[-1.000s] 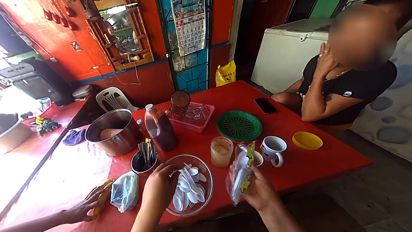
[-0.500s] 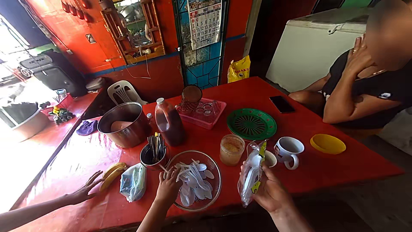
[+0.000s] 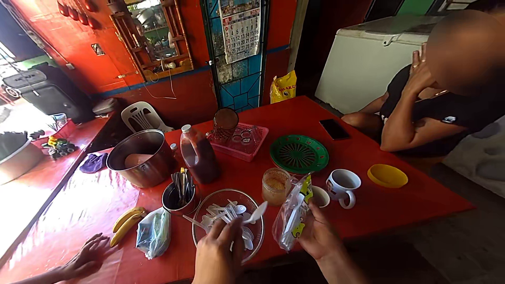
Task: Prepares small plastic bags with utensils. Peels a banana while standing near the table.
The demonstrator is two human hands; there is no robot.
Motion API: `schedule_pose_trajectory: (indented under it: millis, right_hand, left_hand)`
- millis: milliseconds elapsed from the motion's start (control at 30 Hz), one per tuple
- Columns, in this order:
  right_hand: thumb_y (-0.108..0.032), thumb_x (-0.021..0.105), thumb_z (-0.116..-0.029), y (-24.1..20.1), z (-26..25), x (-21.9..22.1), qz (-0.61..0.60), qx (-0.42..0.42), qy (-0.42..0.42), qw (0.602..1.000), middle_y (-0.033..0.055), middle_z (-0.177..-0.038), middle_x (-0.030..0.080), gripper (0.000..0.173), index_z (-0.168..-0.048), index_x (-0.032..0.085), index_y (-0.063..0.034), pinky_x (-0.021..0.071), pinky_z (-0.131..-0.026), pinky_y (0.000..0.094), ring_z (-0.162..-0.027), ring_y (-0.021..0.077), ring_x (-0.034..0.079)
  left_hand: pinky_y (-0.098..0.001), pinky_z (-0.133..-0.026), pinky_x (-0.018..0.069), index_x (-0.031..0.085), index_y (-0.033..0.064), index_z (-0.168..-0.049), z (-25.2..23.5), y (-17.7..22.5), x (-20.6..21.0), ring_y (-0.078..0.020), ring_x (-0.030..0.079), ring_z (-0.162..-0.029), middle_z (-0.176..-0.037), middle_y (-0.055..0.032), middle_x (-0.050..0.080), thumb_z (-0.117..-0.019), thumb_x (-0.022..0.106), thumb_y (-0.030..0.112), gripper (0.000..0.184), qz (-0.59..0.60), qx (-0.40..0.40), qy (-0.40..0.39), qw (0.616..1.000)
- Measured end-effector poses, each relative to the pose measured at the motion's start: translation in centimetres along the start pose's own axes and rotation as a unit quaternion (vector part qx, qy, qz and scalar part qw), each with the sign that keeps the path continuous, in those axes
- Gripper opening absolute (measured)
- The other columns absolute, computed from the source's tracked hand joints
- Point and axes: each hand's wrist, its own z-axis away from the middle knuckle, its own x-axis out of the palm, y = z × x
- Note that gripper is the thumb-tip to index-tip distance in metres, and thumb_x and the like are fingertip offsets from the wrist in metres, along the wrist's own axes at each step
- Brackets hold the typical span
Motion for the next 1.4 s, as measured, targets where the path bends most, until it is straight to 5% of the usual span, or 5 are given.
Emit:
schedule_pose_trajectory:
  millis: [333,700,933,1267,1400]
  right_hand:
    - [-0.031,0.035,-0.1116,0.5,0.6,0.6,-0.007,-0.032,-0.021,0.999,0.0174,-0.112,0.068,0.037,-0.135,0.051,-0.0071,0.0627,-0.082,0.0445,-0.096,0.0262,0.073]
    - [-0.028,0.031,-0.1123,2.7,2.3,1.8,-0.019,0.027,-0.042,0.999,0.0165,-0.107,0.069,0.037,-0.134,0.049,-0.0041,0.0620,-0.079,0.0391,-0.093,0.0232,0.072]
    - [-0.031,0.030,-0.1123,1.8,2.0,1.8,-0.046,0.037,-0.026,0.998,0.0176,-0.102,0.069,0.040,-0.127,0.053,-0.0019,0.0625,-0.077,0.0392,-0.089,0.0245,0.072]
    - [-0.035,0.028,-0.1124,1.4,1.4,1.4,-0.039,0.032,-0.012,0.999,0.0161,-0.097,0.070,0.044,-0.120,0.056,-0.0019,0.0627,-0.075,0.0402,-0.084,0.0242,0.072]
    - [-0.037,0.028,-0.1122,1.2,1.1,1.0,-0.017,0.018,-0.012,1.000,0.0130,-0.097,0.070,0.044,-0.120,0.057,-0.0042,0.0628,-0.076,0.0388,-0.086,0.0211,0.073]
  left_hand:
    - [-0.0283,-0.044,0.0468,0.082,0.0166,-0.092,-1.8,4.6,-0.9,-0.0104,0.060,-0.054,-0.070,0.0006,0.062,-0.0900,0.061,0.021,0.021,-0.096,0.024,-0.075,0.992]
    - [-0.0329,-0.061,0.0609,0.070,0.0066,-0.094,-3.2,7.1,3.9,-0.0209,0.074,-0.079,-0.116,-0.0164,0.070,-0.0877,0.070,0.019,0.013,-0.064,-0.001,-0.063,0.996]
    - [-0.0317,-0.074,0.0619,0.075,0.0078,-0.078,-2.5,6.9,3.1,-0.0178,0.075,-0.088,-0.137,-0.0180,0.065,-0.0908,0.067,0.011,0.015,-0.006,0.020,-0.095,0.995]
    - [-0.0459,-0.093,0.0523,0.081,0.0220,-0.098,-2.9,5.5,-1.1,-0.0257,0.064,-0.121,-0.149,-0.0151,0.056,-0.0990,0.063,0.028,0.019,-0.012,0.001,-0.116,0.993]
    - [-0.0625,-0.104,0.0422,0.072,0.0336,-0.125,-2.4,3.7,-0.9,-0.0357,0.043,-0.146,-0.163,-0.0156,0.038,-0.0978,0.061,0.035,0.030,0.027,0.013,-0.223,0.974]
